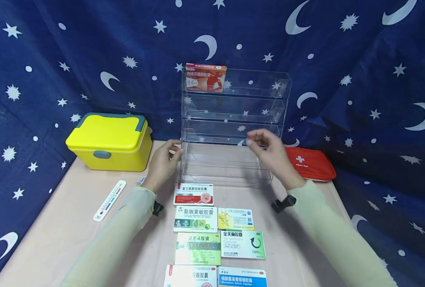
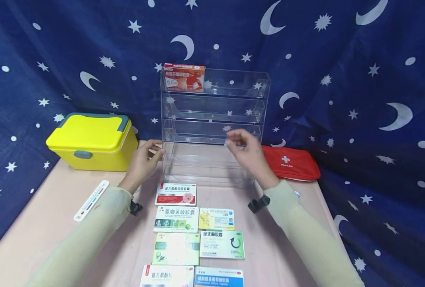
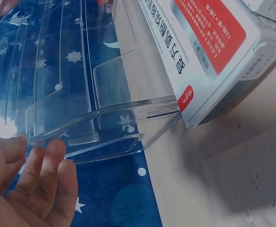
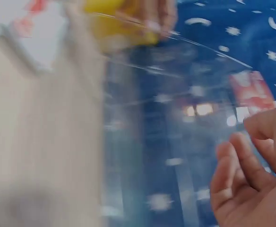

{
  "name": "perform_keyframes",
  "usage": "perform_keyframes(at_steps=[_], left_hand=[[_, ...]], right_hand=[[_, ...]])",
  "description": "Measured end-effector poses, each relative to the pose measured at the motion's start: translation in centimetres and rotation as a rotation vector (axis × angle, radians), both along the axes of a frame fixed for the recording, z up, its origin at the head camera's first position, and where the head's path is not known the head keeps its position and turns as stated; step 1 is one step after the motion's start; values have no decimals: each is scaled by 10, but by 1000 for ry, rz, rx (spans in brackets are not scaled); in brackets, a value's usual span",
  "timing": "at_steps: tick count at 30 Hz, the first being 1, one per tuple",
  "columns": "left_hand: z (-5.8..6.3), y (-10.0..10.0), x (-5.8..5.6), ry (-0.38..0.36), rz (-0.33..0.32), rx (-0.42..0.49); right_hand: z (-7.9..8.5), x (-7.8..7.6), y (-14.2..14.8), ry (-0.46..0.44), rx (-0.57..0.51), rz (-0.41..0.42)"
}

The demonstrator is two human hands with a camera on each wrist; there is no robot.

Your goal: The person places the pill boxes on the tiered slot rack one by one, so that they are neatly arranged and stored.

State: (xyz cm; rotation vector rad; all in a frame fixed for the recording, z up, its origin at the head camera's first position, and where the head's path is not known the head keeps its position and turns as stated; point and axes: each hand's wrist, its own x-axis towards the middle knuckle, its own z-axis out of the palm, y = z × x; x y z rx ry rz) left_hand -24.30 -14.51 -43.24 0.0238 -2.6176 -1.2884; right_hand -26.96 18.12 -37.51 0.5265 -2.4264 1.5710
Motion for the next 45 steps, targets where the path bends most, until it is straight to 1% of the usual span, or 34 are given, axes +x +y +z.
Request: perform_keyframes(at_steps=[3,5,7,10,12,14,16,19,26,32,39,45], left_hand=[[0,0,1,4,-3,2],[-1,-1,1,13,-1,0],[-1,-1,2,22,0,0],[-1,-1,0,33,-4,-3],[-2,0,-1,30,-5,0],[-2,1,-1,24,-2,-1],[-2,2,-2,17,2,-1],[-2,2,-1,20,4,-1],[-2,0,0,61,-17,-4],[-2,-1,-1,71,-25,-6],[-3,-1,-1,64,-26,0],[-2,-1,0,62,-26,3]], right_hand=[[-40,33,17,-104,95,51],[-65,51,25,-161,129,73],[-86,67,31,-224,144,75],[-108,87,37,-320,184,39],[-117,98,40,-368,225,10],[-124,106,42,-396,280,-10],[-128,112,41,-406,334,-23],[-130,117,40,-415,381,-27],[-128,121,39,-427,436,-3],[-130,123,40,-400,437,15],[-132,125,40,-398,443,16],[-132,125,39,-381,416,15]])
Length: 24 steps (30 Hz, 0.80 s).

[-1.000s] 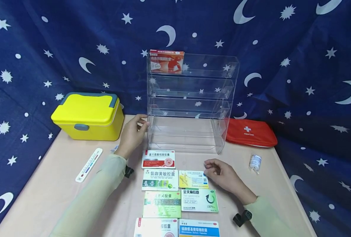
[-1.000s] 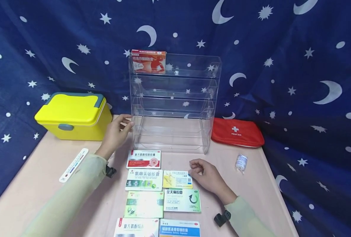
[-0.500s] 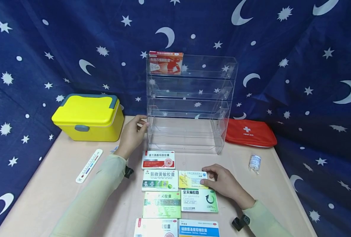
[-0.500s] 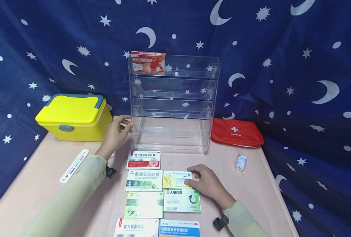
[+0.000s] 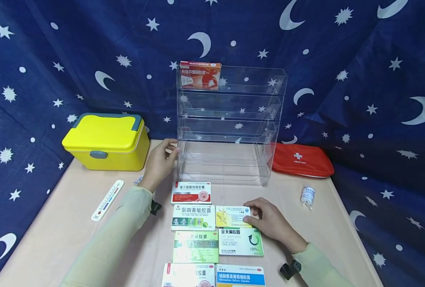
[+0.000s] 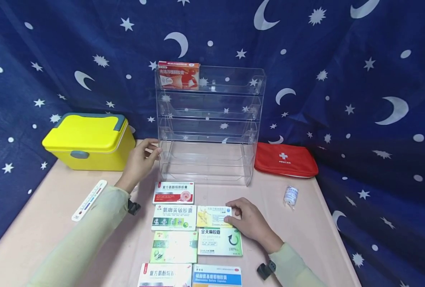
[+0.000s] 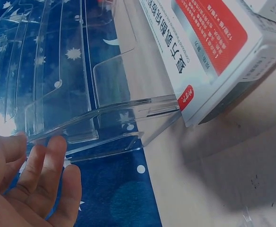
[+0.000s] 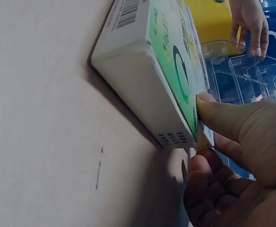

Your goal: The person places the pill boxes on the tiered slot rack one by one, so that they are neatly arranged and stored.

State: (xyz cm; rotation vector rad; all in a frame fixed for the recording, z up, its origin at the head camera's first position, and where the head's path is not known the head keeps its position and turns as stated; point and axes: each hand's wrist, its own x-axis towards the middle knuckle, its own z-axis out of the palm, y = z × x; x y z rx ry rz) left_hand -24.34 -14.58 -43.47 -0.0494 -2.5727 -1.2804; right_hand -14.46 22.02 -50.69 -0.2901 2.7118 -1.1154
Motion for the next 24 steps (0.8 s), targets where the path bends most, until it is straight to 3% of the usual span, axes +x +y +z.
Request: perform_keyframes(at_steps=[13,24], left_hand=[[1,2,0,-28,-4,-2],[-1,0,0,-19,-5,1]], right_hand=[[-6,-8,5,229,15,-71],[-10,10,9,336,-44,-11]])
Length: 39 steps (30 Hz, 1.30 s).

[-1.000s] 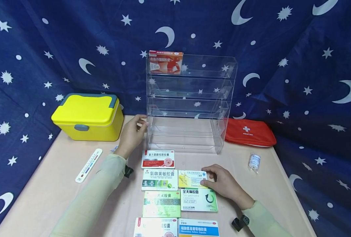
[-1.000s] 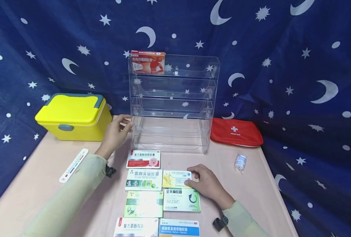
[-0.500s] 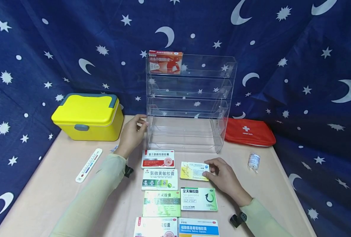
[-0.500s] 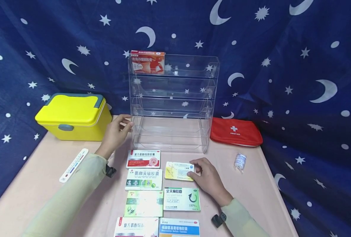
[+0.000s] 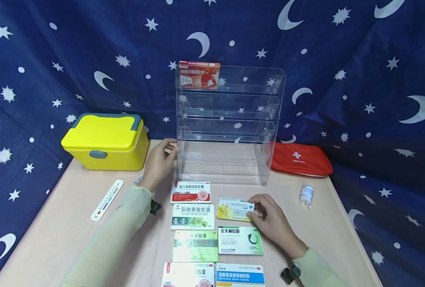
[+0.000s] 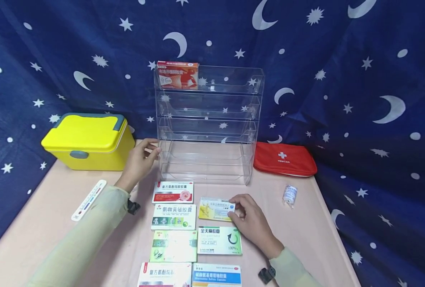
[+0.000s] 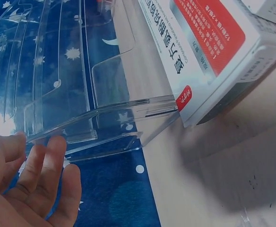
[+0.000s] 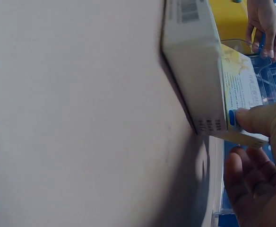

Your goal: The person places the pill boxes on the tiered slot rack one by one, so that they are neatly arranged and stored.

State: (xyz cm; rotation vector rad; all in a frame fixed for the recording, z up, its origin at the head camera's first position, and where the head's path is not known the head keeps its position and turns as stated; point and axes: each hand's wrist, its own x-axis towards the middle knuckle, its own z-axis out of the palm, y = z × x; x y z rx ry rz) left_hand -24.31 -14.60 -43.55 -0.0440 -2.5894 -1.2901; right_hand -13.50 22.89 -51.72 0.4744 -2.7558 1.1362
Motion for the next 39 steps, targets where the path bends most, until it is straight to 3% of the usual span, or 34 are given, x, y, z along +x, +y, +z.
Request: perform_keyframes(at_steps=[5,10,13,16,19,24,29,32,36,39], left_hand=[[0,0,0,-4,7,2],[0,1,0,-14,7,5],[0,1,0,-11,-1,5],[0,1,0,-8,-1,7],[0,0,0,-9,6,7],[1,0,0,-11,-1,4],[2,-1,-1,-12,-4,5],[1,-2,-1,-11,-6,1],[1,-1,-2,-22,-3,-1],[1,-2,-2,-29,2,-5]], right_hand=[[-1,6,1,21,-23,28],[1,2,4,10,-74,47],[16,-8,8,-11,-170,65],[47,-28,11,-6,-286,50],[89,-54,11,70,-365,32],[165,-98,4,249,-393,20],[227,-141,-9,278,-412,-47],[253,-166,-19,305,-410,-85],[267,-209,-20,322,-381,-130],[274,-230,-22,281,-359,-160]])
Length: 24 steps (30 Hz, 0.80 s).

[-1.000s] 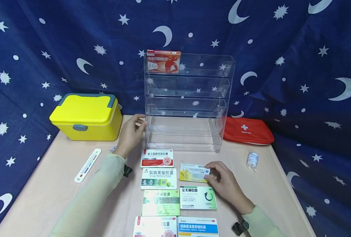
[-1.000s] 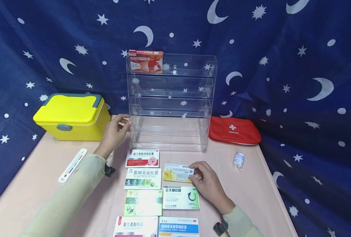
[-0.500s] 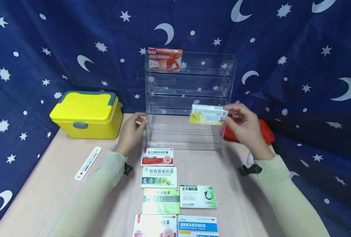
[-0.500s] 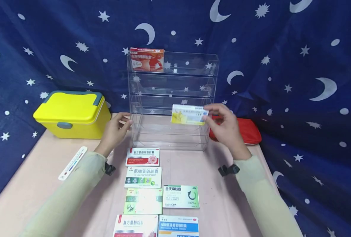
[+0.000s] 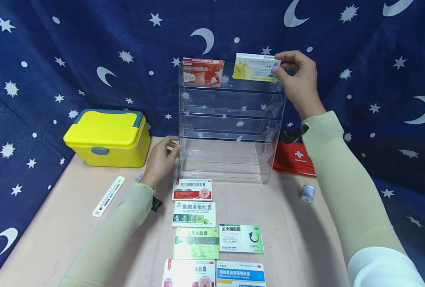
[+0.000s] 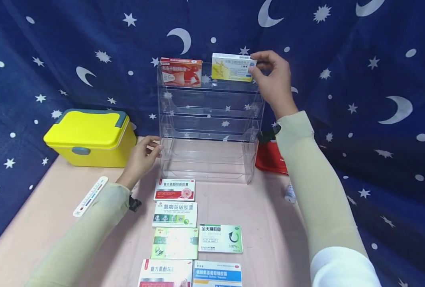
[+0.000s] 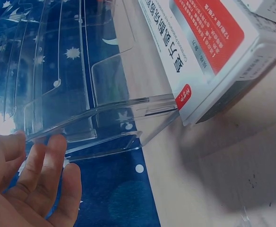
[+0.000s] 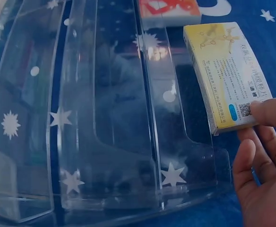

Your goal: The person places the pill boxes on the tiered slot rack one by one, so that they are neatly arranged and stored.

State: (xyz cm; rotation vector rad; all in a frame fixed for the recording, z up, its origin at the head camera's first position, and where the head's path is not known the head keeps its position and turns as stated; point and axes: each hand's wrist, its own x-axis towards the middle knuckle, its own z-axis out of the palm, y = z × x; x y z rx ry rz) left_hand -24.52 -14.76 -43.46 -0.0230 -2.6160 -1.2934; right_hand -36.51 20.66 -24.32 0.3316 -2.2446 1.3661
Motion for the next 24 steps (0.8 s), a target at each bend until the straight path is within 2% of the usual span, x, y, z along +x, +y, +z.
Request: perform_keyframes(at_steps=[3,8,16,24], left_hand=[[0,0,0,-5,3,-4],[0,0,0,-11,3,-1],[-1,1,0,-16,11,-9],[0,1,0,-16,8,-2]], right_hand=[[4,-11,-5,-48,7,-13],[6,-18,-10,-91,60,-58],[5,-17,-6,-85,308,-153],[10,-17,1,-129,439,-185]])
